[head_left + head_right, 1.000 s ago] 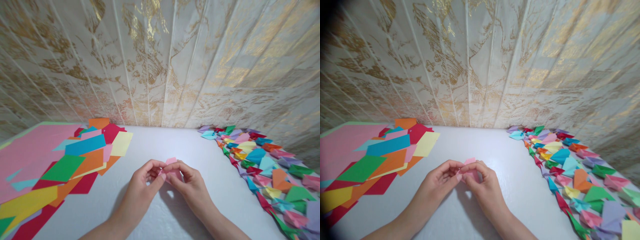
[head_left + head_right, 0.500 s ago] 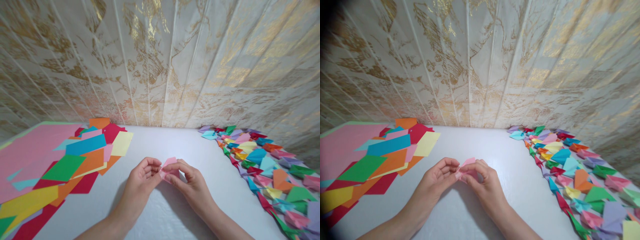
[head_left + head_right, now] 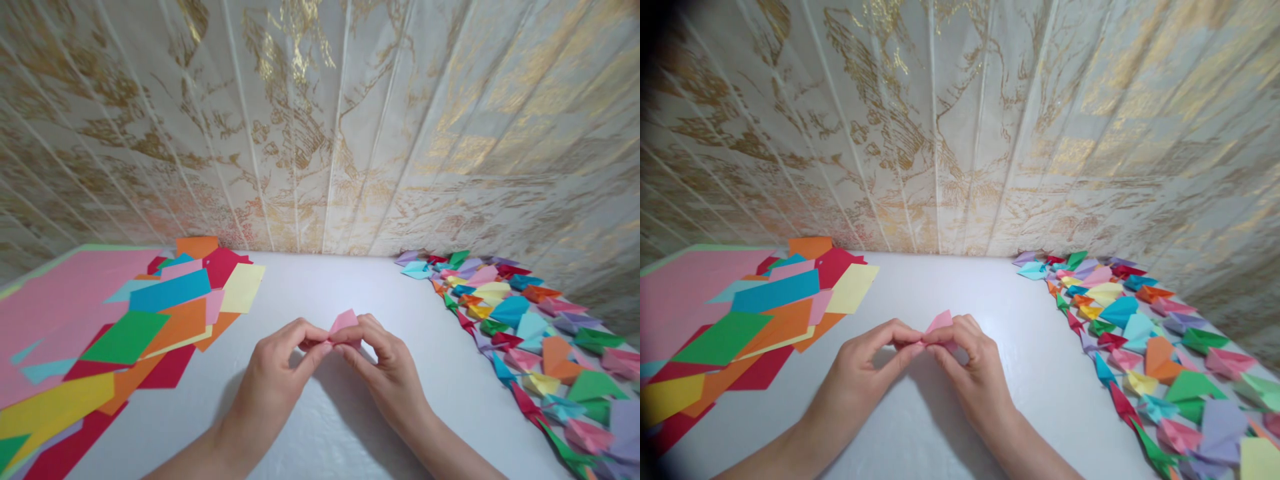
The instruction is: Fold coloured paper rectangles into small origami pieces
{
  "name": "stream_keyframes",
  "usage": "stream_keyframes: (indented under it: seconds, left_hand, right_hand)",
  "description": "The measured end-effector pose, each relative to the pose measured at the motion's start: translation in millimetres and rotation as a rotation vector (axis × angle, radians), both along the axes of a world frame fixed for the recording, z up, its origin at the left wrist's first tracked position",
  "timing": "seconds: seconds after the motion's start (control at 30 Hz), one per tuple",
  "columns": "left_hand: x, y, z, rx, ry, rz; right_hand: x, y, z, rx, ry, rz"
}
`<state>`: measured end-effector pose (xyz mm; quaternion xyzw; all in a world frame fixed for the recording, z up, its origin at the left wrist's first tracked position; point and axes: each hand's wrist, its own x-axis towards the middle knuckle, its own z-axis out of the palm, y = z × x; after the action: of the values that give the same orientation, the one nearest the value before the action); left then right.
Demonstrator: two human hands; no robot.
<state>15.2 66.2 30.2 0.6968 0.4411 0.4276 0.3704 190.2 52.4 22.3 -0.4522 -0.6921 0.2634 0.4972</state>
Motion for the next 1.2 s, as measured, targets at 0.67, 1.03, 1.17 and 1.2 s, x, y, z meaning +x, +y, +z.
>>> stream_keyframes:
  seconds: [0.67, 1.03, 1.17, 1.2]
  left_hand:
    - [-7.6, 1.8, -0.3, 0.313, 0.273, -0.078]
    - [-8.2, 4.9, 8.9, 0.003, 0.213, -0.010]
    - [-9.7, 10.5, 12.4, -0.310, 0.012, 0.041]
    - [-9.6, 11.6, 11.9, -0.379, -0.046, 0.030]
  right_hand:
    - [4.5, 2.0, 1.7, -0.021, -0.070, -0.016]
    - [17.7, 16.5, 1.1, -0.284, 0.124, -0.009]
    - [30.9, 22.4, -1.1, -0.219, 0.220, -0.208]
    - [30.0, 20.7, -0.3, -0.158, 0.188, -0.205]
